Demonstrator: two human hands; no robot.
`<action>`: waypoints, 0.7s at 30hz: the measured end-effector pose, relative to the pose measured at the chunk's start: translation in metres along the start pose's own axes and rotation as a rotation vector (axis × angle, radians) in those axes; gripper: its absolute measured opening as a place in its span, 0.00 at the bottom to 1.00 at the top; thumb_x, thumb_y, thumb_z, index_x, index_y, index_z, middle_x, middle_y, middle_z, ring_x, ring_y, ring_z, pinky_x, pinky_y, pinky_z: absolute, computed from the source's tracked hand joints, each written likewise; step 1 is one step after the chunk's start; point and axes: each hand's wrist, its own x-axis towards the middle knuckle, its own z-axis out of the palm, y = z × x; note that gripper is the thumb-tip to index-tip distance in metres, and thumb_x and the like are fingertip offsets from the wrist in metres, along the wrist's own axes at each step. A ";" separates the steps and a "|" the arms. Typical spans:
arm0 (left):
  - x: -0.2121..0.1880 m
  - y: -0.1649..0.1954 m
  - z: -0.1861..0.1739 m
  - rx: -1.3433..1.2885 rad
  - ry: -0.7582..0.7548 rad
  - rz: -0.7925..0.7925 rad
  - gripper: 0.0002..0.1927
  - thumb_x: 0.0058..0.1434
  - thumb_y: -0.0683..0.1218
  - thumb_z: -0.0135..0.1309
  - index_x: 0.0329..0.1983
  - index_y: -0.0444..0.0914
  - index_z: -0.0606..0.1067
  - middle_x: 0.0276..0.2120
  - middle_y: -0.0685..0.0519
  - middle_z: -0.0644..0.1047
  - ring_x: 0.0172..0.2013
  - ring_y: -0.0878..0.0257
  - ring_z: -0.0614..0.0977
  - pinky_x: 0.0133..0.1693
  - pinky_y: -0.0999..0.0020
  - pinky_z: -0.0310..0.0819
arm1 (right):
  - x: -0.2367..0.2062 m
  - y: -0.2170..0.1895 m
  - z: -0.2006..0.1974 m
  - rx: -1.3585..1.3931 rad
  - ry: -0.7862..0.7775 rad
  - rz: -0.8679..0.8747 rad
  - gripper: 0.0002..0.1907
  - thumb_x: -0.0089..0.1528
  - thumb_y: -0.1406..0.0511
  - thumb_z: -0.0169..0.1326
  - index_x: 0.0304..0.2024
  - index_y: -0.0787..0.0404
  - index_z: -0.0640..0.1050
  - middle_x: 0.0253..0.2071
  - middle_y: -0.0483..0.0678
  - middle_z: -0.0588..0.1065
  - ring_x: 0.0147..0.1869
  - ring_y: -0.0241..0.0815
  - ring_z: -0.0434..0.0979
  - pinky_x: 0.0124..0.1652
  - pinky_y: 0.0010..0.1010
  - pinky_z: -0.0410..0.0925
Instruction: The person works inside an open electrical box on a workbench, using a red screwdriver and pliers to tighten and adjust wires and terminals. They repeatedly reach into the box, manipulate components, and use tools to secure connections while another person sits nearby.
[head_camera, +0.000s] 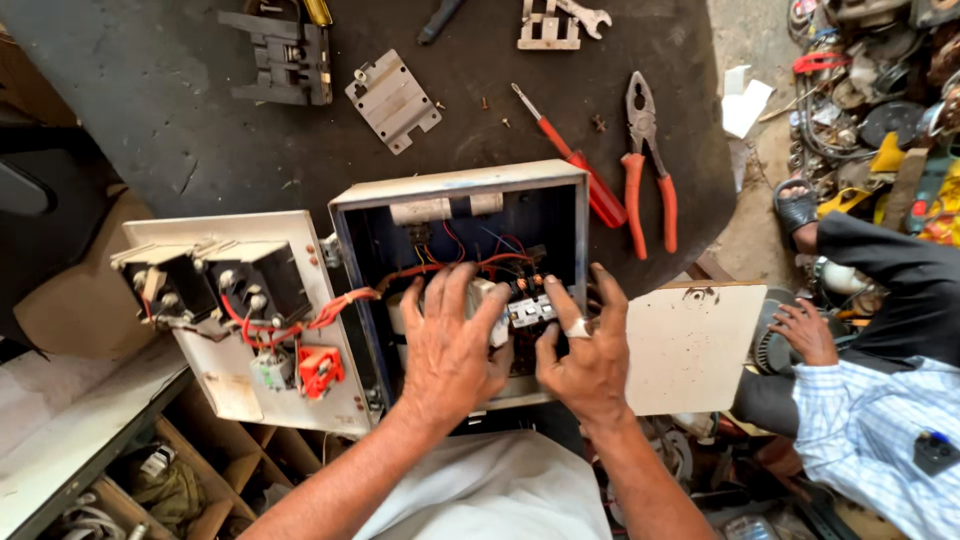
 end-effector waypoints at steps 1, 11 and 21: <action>0.000 0.000 0.003 0.000 0.014 -0.009 0.33 0.43 0.47 0.65 0.56 0.43 0.74 0.59 0.39 0.67 0.62 0.42 0.67 0.61 0.37 0.54 | 0.001 -0.001 0.001 -0.047 0.004 -0.006 0.31 0.52 0.72 0.58 0.59 0.56 0.78 0.64 0.64 0.64 0.63 0.62 0.71 0.58 0.43 0.70; 0.000 -0.024 0.014 -0.155 0.050 0.094 0.24 0.46 0.46 0.67 0.48 0.44 0.76 0.63 0.43 0.65 0.66 0.45 0.65 0.63 0.35 0.51 | -0.006 0.014 0.010 0.093 -0.014 -0.012 0.27 0.49 0.70 0.62 0.53 0.59 0.78 0.55 0.62 0.63 0.58 0.57 0.66 0.55 0.41 0.68; 0.000 -0.031 0.023 -0.181 -0.015 0.079 0.25 0.44 0.47 0.67 0.48 0.44 0.76 0.62 0.44 0.65 0.65 0.46 0.66 0.62 0.33 0.51 | -0.007 0.018 0.015 0.040 0.017 -0.022 0.26 0.47 0.64 0.64 0.50 0.56 0.79 0.49 0.54 0.59 0.54 0.53 0.65 0.54 0.42 0.67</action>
